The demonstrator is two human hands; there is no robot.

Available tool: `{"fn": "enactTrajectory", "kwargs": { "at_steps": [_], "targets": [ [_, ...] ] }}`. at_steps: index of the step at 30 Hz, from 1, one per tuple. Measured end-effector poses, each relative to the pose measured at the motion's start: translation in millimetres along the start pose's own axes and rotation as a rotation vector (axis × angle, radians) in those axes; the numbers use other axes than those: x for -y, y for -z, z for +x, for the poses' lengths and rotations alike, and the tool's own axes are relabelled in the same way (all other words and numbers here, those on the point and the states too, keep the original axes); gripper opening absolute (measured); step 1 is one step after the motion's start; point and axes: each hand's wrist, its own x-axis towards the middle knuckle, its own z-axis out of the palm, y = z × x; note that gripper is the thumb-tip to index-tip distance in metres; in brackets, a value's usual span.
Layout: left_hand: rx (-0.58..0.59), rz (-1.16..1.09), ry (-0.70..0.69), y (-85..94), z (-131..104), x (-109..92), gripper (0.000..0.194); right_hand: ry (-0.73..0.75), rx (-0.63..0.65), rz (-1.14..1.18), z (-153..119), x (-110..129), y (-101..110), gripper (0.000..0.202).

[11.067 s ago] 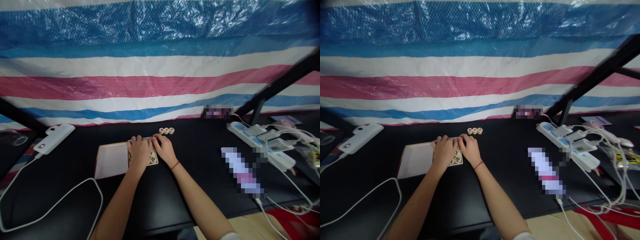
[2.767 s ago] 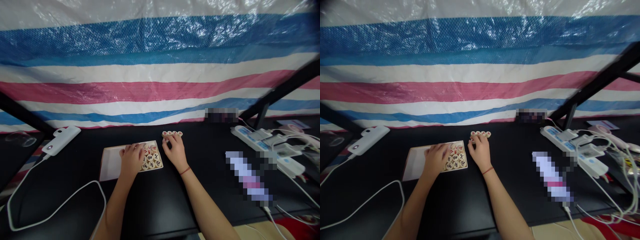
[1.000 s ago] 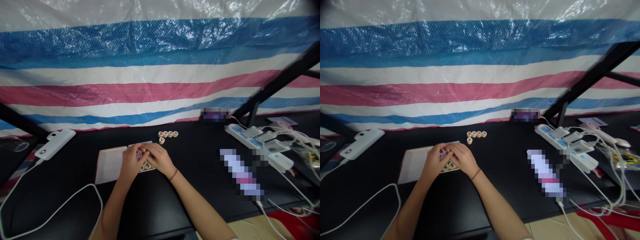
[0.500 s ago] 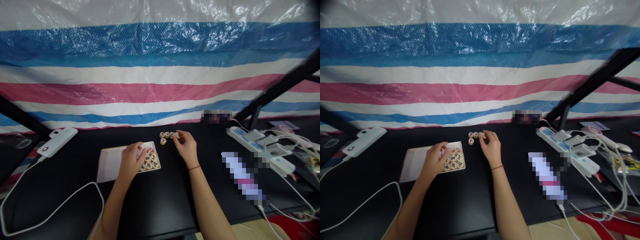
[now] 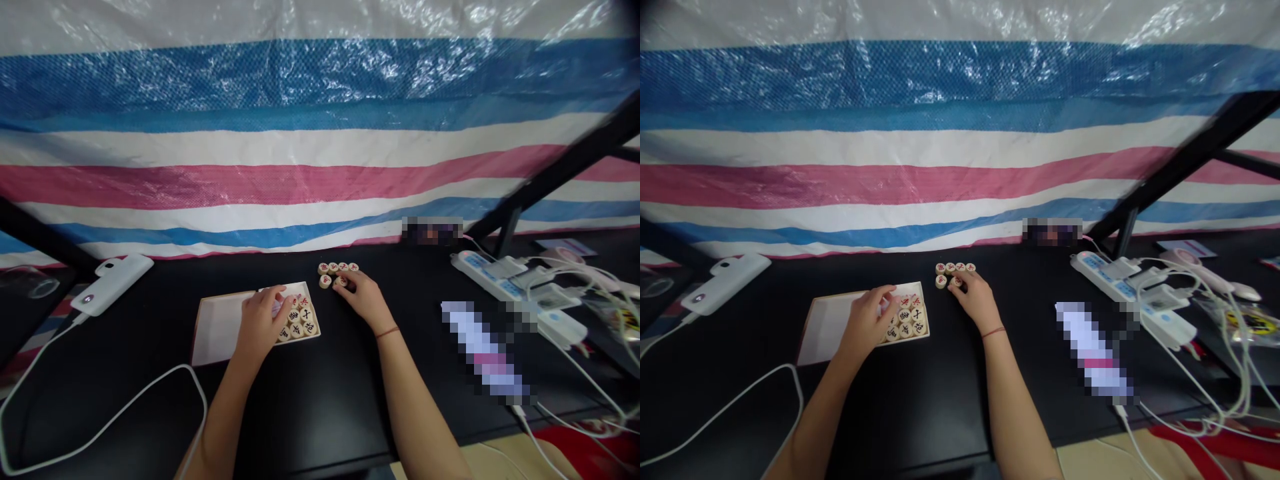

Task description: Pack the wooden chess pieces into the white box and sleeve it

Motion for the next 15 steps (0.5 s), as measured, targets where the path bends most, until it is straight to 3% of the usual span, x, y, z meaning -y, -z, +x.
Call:
{"fn": "enactTrajectory", "kwargs": {
  "at_steps": [7, 15],
  "targets": [
    [0.025, 0.003, 0.000, 1.0, 0.6, -1.4, 0.021, 0.007, -0.004, -0.056, -1.6, 2.6, -0.6, 0.036],
    [0.029, 0.000, -0.004, -0.8, -0.1, 0.1, 0.022, -0.059, -0.022, -0.094, -1.8, 5.1, -4.0, 0.013]
  ]
}}
